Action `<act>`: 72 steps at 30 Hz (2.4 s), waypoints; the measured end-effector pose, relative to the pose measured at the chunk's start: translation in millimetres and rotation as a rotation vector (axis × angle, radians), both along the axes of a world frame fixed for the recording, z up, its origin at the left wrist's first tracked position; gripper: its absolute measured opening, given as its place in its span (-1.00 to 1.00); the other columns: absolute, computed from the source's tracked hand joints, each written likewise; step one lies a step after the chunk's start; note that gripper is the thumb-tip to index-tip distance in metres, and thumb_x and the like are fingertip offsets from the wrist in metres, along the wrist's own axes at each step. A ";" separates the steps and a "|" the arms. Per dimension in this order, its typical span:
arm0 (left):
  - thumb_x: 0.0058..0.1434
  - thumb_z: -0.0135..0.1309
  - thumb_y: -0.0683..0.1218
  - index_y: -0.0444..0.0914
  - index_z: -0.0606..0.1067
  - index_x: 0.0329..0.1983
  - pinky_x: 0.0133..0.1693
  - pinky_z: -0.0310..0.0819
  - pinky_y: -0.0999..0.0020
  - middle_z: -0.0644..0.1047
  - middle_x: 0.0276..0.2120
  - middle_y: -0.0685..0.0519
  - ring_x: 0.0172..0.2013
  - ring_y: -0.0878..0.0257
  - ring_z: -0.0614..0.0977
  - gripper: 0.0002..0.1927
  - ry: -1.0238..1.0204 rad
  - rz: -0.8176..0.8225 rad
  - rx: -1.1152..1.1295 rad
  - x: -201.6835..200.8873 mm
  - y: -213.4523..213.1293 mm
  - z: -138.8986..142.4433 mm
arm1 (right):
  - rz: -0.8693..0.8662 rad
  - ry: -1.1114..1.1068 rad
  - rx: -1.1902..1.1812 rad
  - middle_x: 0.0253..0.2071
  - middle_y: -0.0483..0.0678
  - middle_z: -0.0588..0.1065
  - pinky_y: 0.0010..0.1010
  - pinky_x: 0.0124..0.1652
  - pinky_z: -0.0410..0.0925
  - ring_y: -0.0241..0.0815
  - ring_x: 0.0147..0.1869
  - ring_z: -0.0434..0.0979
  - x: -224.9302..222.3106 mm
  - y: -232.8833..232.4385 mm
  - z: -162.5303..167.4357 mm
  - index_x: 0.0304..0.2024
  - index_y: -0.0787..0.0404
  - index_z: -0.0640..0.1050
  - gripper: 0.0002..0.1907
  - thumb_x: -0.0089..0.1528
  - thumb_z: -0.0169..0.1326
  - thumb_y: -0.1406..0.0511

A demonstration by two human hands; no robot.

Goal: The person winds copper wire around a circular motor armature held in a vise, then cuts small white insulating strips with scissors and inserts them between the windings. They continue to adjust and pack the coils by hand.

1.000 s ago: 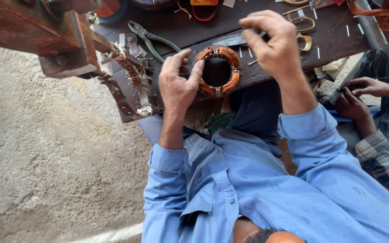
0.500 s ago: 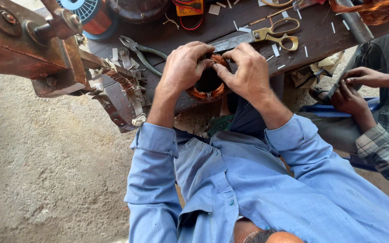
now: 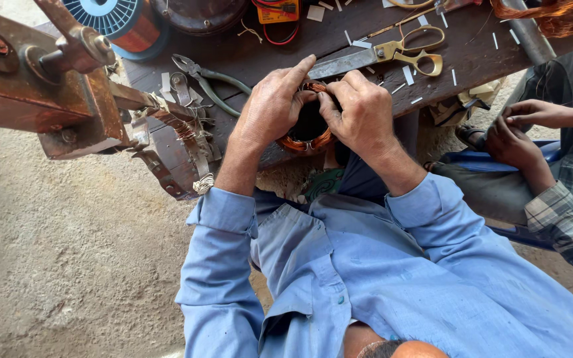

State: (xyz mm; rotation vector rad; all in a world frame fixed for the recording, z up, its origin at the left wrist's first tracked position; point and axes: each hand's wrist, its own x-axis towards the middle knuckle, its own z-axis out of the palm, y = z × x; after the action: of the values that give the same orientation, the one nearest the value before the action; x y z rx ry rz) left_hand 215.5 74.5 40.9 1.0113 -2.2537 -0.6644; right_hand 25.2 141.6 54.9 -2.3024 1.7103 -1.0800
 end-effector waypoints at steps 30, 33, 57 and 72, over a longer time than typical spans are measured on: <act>0.25 0.21 -0.16 -0.23 0.64 -0.05 -0.07 0.54 0.09 0.64 -0.14 -0.07 -0.09 -0.05 0.66 -0.79 0.050 -0.023 0.019 0.8 4.9 13.0 | 0.029 -0.009 0.044 -0.23 0.04 0.57 -0.21 -0.21 0.45 -0.02 -0.21 0.60 -1.3 -6.2 -4.0 -0.21 0.27 0.65 -0.85 0.27 0.29 0.30; 0.25 0.21 -0.16 -0.24 0.64 -0.04 -0.08 0.54 0.08 0.64 -0.14 -0.08 -0.09 -0.06 0.66 -0.79 0.040 -0.031 0.034 1.6 4.0 14.0 | 0.007 -0.005 0.071 -0.24 0.05 0.56 -0.20 -0.22 0.45 -0.01 -0.22 0.59 0.0 -6.2 0.5 -0.21 0.28 0.65 -0.84 0.24 0.29 0.30; 0.22 0.17 -0.20 -0.27 0.54 -0.05 0.01 0.53 0.05 0.63 -0.09 -0.10 -0.05 -0.08 0.64 -0.78 0.083 -0.073 -0.093 12.6 -0.8 -4.0 | 0.032 0.318 0.022 -0.41 0.01 0.54 -0.22 -0.35 0.45 -0.06 -0.38 0.58 11.4 -20.9 -2.2 -0.29 0.25 0.61 -0.88 0.22 0.25 0.31; 0.12 0.18 -0.21 -0.24 0.30 0.39 -0.02 0.55 0.04 0.60 -0.07 -0.19 -0.07 -0.10 0.64 -0.28 0.018 -0.007 0.043 11.8 9.5 3.9 | 0.179 0.031 0.113 -0.13 0.14 0.63 -0.27 -0.12 0.52 0.01 -0.14 0.67 -23.3 2.4 19.4 0.05 0.34 0.64 -0.69 0.29 0.24 0.32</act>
State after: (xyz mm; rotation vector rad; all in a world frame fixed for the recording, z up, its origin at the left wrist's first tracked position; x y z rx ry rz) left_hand 227.4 84.0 44.7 1.0138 -2.2369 -0.7249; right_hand 2.0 144.0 74.2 -2.3587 1.4980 -0.8964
